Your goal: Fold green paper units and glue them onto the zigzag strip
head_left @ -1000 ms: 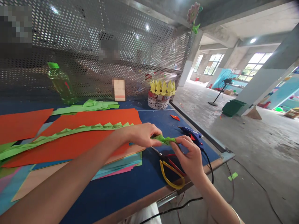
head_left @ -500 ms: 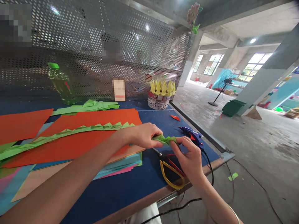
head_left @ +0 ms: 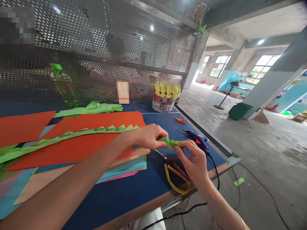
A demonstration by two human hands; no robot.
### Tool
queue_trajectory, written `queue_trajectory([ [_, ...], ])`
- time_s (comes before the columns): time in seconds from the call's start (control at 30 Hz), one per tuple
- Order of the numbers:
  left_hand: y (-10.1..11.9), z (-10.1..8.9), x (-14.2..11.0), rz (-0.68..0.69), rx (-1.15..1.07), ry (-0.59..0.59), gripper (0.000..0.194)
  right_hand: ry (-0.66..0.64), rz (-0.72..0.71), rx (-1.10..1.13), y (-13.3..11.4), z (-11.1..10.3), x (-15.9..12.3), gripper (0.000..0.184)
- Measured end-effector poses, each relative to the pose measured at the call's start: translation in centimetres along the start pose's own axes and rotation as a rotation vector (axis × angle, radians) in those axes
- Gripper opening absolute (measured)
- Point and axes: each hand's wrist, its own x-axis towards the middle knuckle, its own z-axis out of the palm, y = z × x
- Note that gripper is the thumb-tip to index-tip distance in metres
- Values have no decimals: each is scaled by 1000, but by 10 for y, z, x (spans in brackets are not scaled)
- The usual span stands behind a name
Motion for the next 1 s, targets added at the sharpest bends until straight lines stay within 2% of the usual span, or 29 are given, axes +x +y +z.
queue_trajectory([
  [0.33, -1, 3, 1, 27, -59, 13, 21, -33, 19, 14, -1, -1, 0, 15],
  [0.5, -3, 5, 1, 34, -42, 49, 21, -59, 102, 40, -3, -2, 1, 13],
  [0.67, -5, 7, 3, 58, -18, 75, 16, -145, 246, 118, -2, 0, 9, 23],
  [0.8, -3, 8, 2, 78, -10, 87, 17, -199, 331, 198, 0, 1, 14, 40],
  [0.9, 0, 8, 1, 86, -7, 97, 16, -322, 351, 232, -1, 0, 15, 29],
  [1.0, 1, 8, 1, 82, -2, 100, 16, -357, 354, 210, -1, -1, 14, 31],
])
